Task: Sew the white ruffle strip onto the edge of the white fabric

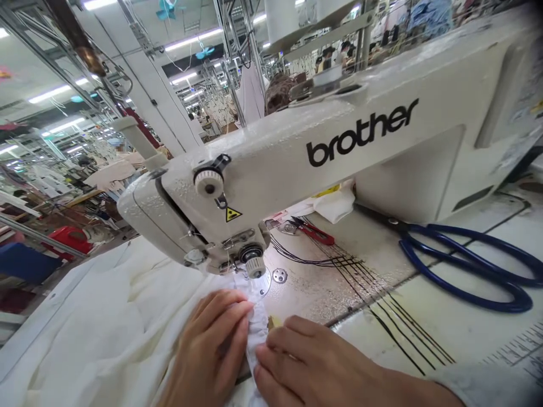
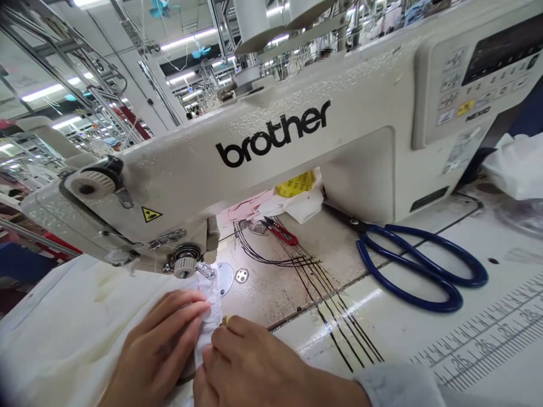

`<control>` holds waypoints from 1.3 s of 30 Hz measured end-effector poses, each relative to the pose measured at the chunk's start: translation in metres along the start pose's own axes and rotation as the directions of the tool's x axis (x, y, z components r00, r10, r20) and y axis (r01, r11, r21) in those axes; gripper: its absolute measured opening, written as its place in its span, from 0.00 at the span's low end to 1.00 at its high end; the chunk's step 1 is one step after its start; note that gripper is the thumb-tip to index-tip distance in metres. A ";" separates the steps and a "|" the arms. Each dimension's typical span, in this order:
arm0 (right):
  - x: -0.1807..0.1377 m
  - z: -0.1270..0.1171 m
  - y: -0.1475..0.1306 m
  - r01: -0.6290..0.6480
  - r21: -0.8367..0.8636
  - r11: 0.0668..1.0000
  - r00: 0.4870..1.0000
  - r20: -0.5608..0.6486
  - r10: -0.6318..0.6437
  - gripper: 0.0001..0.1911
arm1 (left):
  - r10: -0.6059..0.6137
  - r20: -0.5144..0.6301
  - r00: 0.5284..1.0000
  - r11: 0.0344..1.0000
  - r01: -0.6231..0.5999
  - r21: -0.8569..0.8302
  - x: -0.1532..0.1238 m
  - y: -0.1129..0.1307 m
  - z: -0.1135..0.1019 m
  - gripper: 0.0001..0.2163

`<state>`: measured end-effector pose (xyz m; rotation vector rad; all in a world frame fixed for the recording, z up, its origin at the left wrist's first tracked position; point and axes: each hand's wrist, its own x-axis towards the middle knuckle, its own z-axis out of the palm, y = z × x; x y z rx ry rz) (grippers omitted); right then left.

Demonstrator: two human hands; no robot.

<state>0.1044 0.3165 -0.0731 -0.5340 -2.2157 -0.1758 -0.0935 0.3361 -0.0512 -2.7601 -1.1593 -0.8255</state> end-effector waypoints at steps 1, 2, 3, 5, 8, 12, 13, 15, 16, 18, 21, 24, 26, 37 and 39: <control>-0.002 0.001 0.000 -0.017 0.010 1.000 1.000 -0.013 0.017 0.16 | 0.009 0.001 1.000 1.000 -0.009 0.000 0.000 0.000 0.001 0.12; -0.004 0.002 0.000 -0.031 0.021 0.999 0.999 -0.015 0.032 0.16 | 0.017 0.006 1.000 1.000 -0.017 0.001 0.000 0.000 0.001 0.12; -0.006 0.003 -0.001 -0.044 0.032 0.998 0.999 -0.009 0.044 0.16 | 0.022 0.011 1.000 1.000 -0.022 0.002 -0.001 0.000 0.002 0.12; -0.008 0.005 -0.001 -0.063 0.057 0.996 0.998 -0.019 0.064 0.15 | 0.025 0.020 0.999 1.000 -0.025 0.005 -0.001 0.000 0.002 0.12; -0.008 0.006 -0.001 -0.085 0.073 0.994 0.996 -0.005 0.086 0.15 | 0.039 0.028 0.999 0.999 -0.039 0.021 0.000 -0.001 0.002 0.13; -0.002 0.002 0.002 -0.090 0.046 0.995 0.985 0.153 0.082 0.12 | 0.037 0.018 0.999 0.995 -0.038 0.090 0.003 -0.007 0.003 0.12; 0.000 0.001 0.003 -0.095 0.045 0.994 0.976 0.203 0.084 0.10 | 0.026 0.012 1.000 0.995 -0.027 0.096 0.004 -0.009 0.004 0.12; 0.002 -0.002 0.004 -0.108 0.050 0.993 0.957 0.276 0.090 0.07 | -0.003 0.013 1.000 0.997 0.002 0.081 0.005 -0.013 0.006 0.11; 0.003 -0.003 0.005 -0.111 0.053 0.992 0.953 0.290 0.091 0.06 | -0.015 0.017 1.000 0.997 0.013 0.071 0.005 -0.014 0.006 0.11; 0.002 -0.005 0.005 -0.100 0.045 0.994 0.959 0.272 0.084 0.07 | -0.012 0.018 1.000 0.998 0.011 0.054 0.004 -0.014 0.006 0.12; -0.001 -0.005 0.002 -0.069 0.031 0.997 0.982 0.181 0.062 0.11 | 0.031 -0.008 0.999 0.999 -0.031 0.024 0.000 -0.012 0.006 0.14; -0.002 -0.004 -0.001 -0.070 0.027 0.997 0.991 0.114 0.067 0.15 | 0.053 -0.016 0.998 0.998 -0.053 -0.027 -0.001 -0.010 0.005 0.15; -0.002 -0.004 -0.002 -0.076 0.028 0.997 0.991 0.115 0.073 0.15 | 0.052 -0.002 0.999 0.997 -0.052 -0.050 -0.001 -0.009 0.005 0.14; 0.004 -0.018 -0.004 -0.042 -0.017 0.999 0.989 0.145 0.044 0.20 | 0.008 0.048 0.999 0.997 -0.004 -0.083 -0.003 -0.009 0.004 0.15; 0.005 -0.023 -0.006 -0.064 -0.035 0.997 0.984 0.163 0.069 0.20 | 0.012 0.042 0.999 0.996 -0.008 -0.084 -0.003 -0.008 0.004 0.15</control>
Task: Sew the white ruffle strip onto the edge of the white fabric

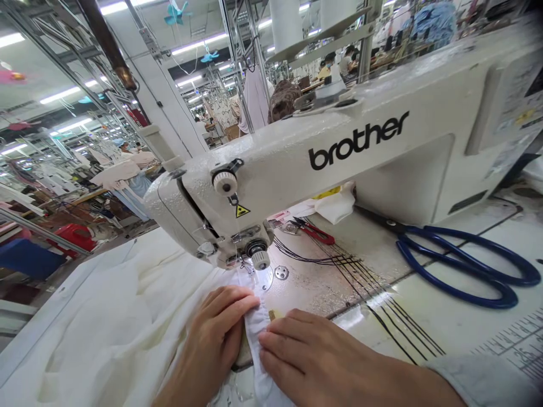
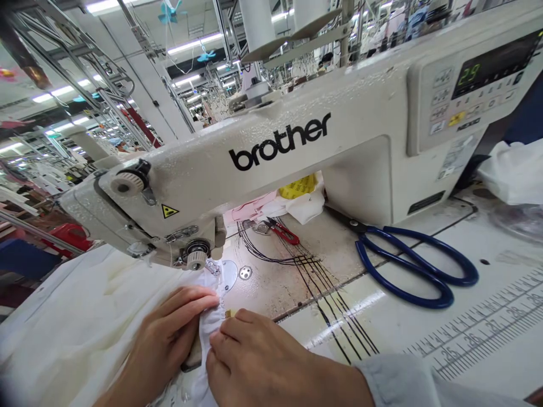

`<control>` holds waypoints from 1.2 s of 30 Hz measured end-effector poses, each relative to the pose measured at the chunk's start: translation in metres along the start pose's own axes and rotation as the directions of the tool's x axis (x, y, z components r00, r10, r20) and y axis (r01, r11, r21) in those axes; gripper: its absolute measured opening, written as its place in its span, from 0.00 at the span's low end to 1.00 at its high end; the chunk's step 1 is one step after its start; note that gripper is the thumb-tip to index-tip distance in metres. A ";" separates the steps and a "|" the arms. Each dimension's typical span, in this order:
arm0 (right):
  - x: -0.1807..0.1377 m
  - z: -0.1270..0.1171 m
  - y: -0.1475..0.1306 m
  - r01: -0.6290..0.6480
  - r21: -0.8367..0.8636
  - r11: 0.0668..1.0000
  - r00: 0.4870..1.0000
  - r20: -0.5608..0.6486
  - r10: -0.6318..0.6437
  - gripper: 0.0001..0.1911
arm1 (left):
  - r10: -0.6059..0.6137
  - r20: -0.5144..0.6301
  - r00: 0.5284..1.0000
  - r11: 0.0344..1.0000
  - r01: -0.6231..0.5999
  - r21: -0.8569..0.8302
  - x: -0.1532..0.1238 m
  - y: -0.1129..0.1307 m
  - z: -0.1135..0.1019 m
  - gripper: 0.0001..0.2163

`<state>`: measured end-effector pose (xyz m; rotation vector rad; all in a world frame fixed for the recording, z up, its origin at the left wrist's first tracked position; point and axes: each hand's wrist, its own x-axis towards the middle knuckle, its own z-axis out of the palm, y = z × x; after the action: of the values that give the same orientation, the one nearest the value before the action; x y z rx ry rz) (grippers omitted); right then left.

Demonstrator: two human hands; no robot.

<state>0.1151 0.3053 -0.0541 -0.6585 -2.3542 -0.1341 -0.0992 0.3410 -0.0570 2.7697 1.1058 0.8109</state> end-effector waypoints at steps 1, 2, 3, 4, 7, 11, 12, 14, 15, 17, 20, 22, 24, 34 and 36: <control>0.000 -0.001 -0.001 -0.013 -0.012 1.000 1.000 0.009 0.013 0.20 | 0.008 -0.007 1.000 1.000 -0.008 0.008 0.000 0.001 0.000 0.14; -0.001 -0.002 -0.001 -0.013 -0.016 1.000 1.000 0.020 0.014 0.21 | 0.018 -0.013 1.000 1.000 -0.018 0.019 0.001 0.002 0.000 0.14; -0.001 -0.001 -0.001 0.001 -0.010 1.000 1.000 0.021 -0.001 0.21 | 0.026 -0.015 1.000 0.999 -0.025 0.033 0.001 0.003 -0.001 0.13; -0.001 0.001 0.000 0.020 0.001 1.000 1.000 0.012 -0.020 0.21 | 0.035 -0.020 0.999 0.998 -0.034 0.049 0.002 0.004 -0.001 0.13; -0.001 0.010 0.003 0.054 0.032 0.998 0.999 0.006 -0.054 0.17 | 0.048 -0.035 0.998 0.993 -0.044 0.106 0.002 0.006 0.000 0.12; 0.003 0.017 0.010 -0.018 0.061 0.998 0.998 0.060 0.015 0.09 | 0.011 -0.056 0.998 0.980 0.000 0.198 0.004 -0.004 0.004 0.14; 0.004 0.018 0.012 -0.036 0.076 0.996 0.997 0.071 0.030 0.08 | 0.006 -0.069 0.998 0.975 0.009 0.221 0.005 -0.008 0.005 0.14; 0.005 0.018 0.014 -0.053 0.107 0.993 0.994 0.100 0.042 0.09 | 0.003 -0.101 0.995 0.965 0.023 0.261 0.006 -0.015 0.008 0.14; 0.005 0.019 0.015 -0.059 0.121 0.991 0.993 0.113 0.045 0.09 | 0.001 -0.112 0.994 0.962 0.029 0.272 0.007 -0.018 0.009 0.14; 0.005 0.019 0.015 -0.066 0.136 0.988 0.992 0.116 0.050 0.11 | -0.016 -0.126 0.992 0.964 0.049 0.263 0.007 -0.021 0.011 0.14; 0.003 0.019 0.013 -0.049 0.149 0.988 0.998 0.048 0.042 0.12 | -0.061 -0.130 0.990 0.978 0.085 0.191 0.006 -0.019 0.012 0.13; 0.001 0.021 0.013 -0.039 0.145 0.989 0.999 0.013 0.038 0.14 | -0.085 -0.131 0.988 0.981 0.106 0.162 0.005 -0.015 0.011 0.13; -0.001 0.024 0.013 -0.035 0.139 0.990 0.999 0.018 0.033 0.17 | -0.102 -0.129 0.986 0.980 0.121 0.155 0.005 -0.013 0.010 0.13; -0.001 0.021 0.012 0.028 0.062 0.998 1.000 -0.005 -0.028 0.27 | -0.163 -0.119 0.979 0.976 0.178 0.127 0.002 0.005 -0.002 0.11; 0.001 0.018 0.010 0.053 0.023 0.998 0.998 -0.035 -0.052 0.26 | -0.192 -0.093 0.977 0.968 0.204 0.146 -0.001 0.008 -0.019 0.11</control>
<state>0.1088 0.3192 -0.0683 -0.5788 -2.3374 -0.1396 -0.1042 0.3316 -0.0396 2.7073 1.4924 0.8497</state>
